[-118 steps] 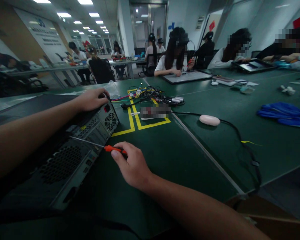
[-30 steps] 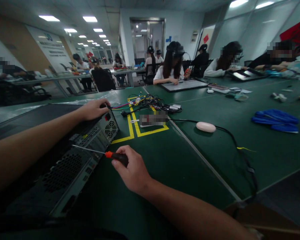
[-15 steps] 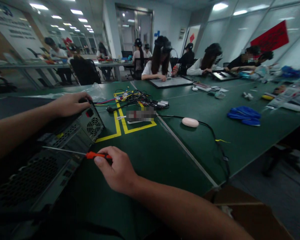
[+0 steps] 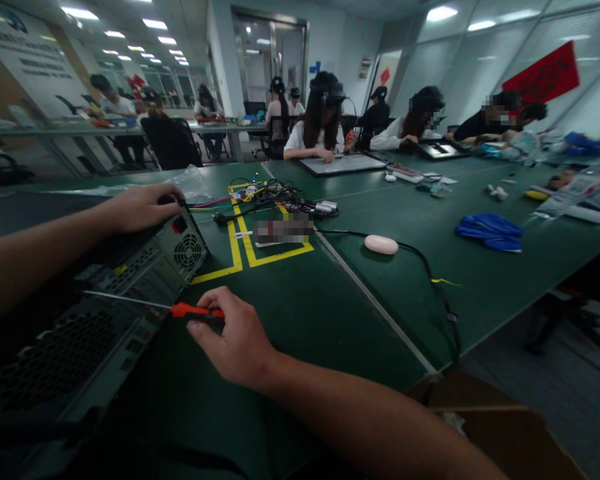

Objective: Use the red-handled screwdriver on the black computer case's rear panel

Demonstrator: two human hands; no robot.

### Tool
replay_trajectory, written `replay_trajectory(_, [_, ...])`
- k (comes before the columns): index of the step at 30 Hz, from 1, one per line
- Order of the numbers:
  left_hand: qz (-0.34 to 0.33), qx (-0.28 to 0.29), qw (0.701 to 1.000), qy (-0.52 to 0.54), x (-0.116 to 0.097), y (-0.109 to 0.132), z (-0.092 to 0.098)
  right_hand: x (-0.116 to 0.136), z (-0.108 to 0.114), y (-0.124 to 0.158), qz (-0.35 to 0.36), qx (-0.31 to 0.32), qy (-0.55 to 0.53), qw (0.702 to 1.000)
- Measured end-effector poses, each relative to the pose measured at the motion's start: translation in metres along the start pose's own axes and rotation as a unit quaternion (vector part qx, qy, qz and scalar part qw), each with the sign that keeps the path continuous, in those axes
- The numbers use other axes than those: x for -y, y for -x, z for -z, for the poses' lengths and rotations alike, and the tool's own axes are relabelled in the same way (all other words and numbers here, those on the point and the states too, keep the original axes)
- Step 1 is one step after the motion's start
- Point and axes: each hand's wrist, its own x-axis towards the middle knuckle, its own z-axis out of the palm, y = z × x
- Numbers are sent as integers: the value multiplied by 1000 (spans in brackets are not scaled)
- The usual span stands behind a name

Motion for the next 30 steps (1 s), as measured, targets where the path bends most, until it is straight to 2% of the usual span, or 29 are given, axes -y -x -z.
replay_trajectory(8, [-3, -1, 1000, -3, 2, -1, 0, 0, -1, 0, -10, -6, -16, 1000])
replay_trajectory(16, [-11, -33, 999, 8, 10, -6, -6, 1, 0, 0, -9, -9, -4, 1000])
replay_trajectory(26, [-10, -30, 999, 11, 9, -5, -3, 2, 2, -5, -1, -34, 16, 999])
replay_trajectory(30, [-16, -43, 999, 24, 9, -4, -5, 1, 1, -5, -7, 3, 18, 1000])
